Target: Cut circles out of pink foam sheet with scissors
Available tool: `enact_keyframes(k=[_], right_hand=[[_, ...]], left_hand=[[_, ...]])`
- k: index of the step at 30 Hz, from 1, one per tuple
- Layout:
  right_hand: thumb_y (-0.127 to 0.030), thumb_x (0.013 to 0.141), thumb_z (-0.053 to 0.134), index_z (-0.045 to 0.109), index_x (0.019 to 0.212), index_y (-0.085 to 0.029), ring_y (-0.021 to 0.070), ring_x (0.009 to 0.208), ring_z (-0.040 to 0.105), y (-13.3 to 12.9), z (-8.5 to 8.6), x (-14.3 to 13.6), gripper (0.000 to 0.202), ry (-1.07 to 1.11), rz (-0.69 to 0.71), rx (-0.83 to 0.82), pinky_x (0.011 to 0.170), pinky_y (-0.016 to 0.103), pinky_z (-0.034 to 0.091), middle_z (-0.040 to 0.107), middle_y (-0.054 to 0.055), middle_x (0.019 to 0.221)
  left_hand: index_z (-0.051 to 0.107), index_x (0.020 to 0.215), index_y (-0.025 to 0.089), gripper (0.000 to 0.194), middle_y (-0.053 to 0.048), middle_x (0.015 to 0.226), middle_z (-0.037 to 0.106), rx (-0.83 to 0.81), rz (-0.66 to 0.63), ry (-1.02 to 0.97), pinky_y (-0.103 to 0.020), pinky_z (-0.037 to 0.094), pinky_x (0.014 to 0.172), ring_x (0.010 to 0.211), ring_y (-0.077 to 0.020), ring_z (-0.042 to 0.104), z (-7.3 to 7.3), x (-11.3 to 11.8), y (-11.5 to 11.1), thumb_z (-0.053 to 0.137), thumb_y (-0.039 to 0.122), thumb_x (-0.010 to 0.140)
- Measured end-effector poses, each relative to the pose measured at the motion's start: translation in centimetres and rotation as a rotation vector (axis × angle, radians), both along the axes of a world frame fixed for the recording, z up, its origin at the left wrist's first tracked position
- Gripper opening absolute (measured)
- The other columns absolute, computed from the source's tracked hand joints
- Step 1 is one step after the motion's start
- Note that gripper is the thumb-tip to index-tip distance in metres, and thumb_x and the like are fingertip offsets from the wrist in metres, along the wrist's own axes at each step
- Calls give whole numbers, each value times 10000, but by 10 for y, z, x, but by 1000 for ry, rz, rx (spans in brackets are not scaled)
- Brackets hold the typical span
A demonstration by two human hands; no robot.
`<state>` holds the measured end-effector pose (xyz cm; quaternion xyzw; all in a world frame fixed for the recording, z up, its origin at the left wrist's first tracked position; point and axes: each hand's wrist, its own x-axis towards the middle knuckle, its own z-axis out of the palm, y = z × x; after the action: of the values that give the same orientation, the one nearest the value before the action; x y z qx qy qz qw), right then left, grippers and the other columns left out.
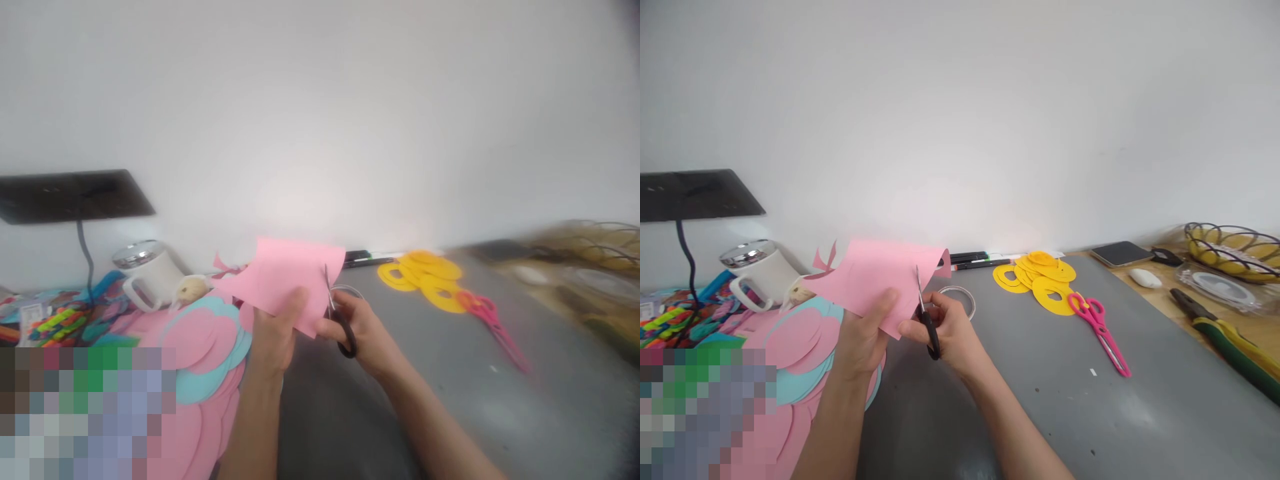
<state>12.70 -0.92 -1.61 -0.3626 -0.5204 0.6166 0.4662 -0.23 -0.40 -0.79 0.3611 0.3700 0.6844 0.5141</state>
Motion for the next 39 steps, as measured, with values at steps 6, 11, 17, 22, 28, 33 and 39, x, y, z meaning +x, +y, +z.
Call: enact_keyframes(k=[6, 11, 17, 22, 28, 33, 39], right_hand=[[-408, 583, 812, 624, 912, -167, 114, 628, 491, -1, 2, 0, 450, 32, 19, 0, 579, 230, 401, 638, 34, 803], [-416, 572, 814, 631, 894, -169, 115, 626, 497, -2, 1, 1, 446, 21, 1, 4, 559, 226, 388, 642, 44, 855], [-390, 582, 814, 631, 887, -165, 99, 584, 467, 0, 0, 1, 421, 28, 9, 0, 570, 233, 383, 634, 24, 786], [-377, 589, 810, 630, 875, -154, 106, 607, 471, 0, 0, 1, 405, 15, -5, -7, 581, 235, 383, 615, 15, 753], [-389, 573, 814, 629, 852, -143, 106, 580, 473, 0, -1, 2, 416, -37, -35, -31, 562, 235, 391, 579, -5, 681], [-414, 558, 820, 615, 882, -153, 119, 625, 497, 0, 0, 3, 463, 8, 7, -15, 589, 236, 402, 609, 9, 730], [-452, 549, 817, 600, 849, -160, 125, 623, 491, 0, 2, 4, 471, -18, 6, 9, 581, 234, 398, 596, 3, 711]], left_hand=[[534, 1205, 197, 609, -78, 1071, 649, -35, -39, 7, -314, 523, 791, 1014, -230, 600, 2, 0, -1, 754, 255, 640], [543, 1205, 193, 619, -80, 1045, 652, -46, -34, -9, -310, 527, 785, 1010, -231, 601, 1, -1, 0, 760, 256, 629], [550, 1189, 201, 605, -78, 1076, 648, -41, -41, -8, -317, 528, 792, 1017, -233, 602, 2, -1, -1, 759, 254, 625], [556, 1174, 190, 573, -66, 989, 674, -31, -40, 7, -291, 526, 776, 995, -219, 611, 3, -2, -1, 753, 241, 638], [543, 1200, 203, 588, -52, 965, 670, -20, -50, 23, -295, 520, 796, 965, -202, 619, 2, -2, -1, 747, 247, 650], [548, 1192, 204, 600, -67, 1045, 658, -26, -66, 14, -308, 522, 807, 1003, -219, 605, 2, -5, -2, 757, 236, 630], [545, 1204, 196, 610, -81, 1051, 657, -41, -161, 38, -339, 530, 798, 998, -234, 605, 2, -9, -2, 755, 215, 632]])
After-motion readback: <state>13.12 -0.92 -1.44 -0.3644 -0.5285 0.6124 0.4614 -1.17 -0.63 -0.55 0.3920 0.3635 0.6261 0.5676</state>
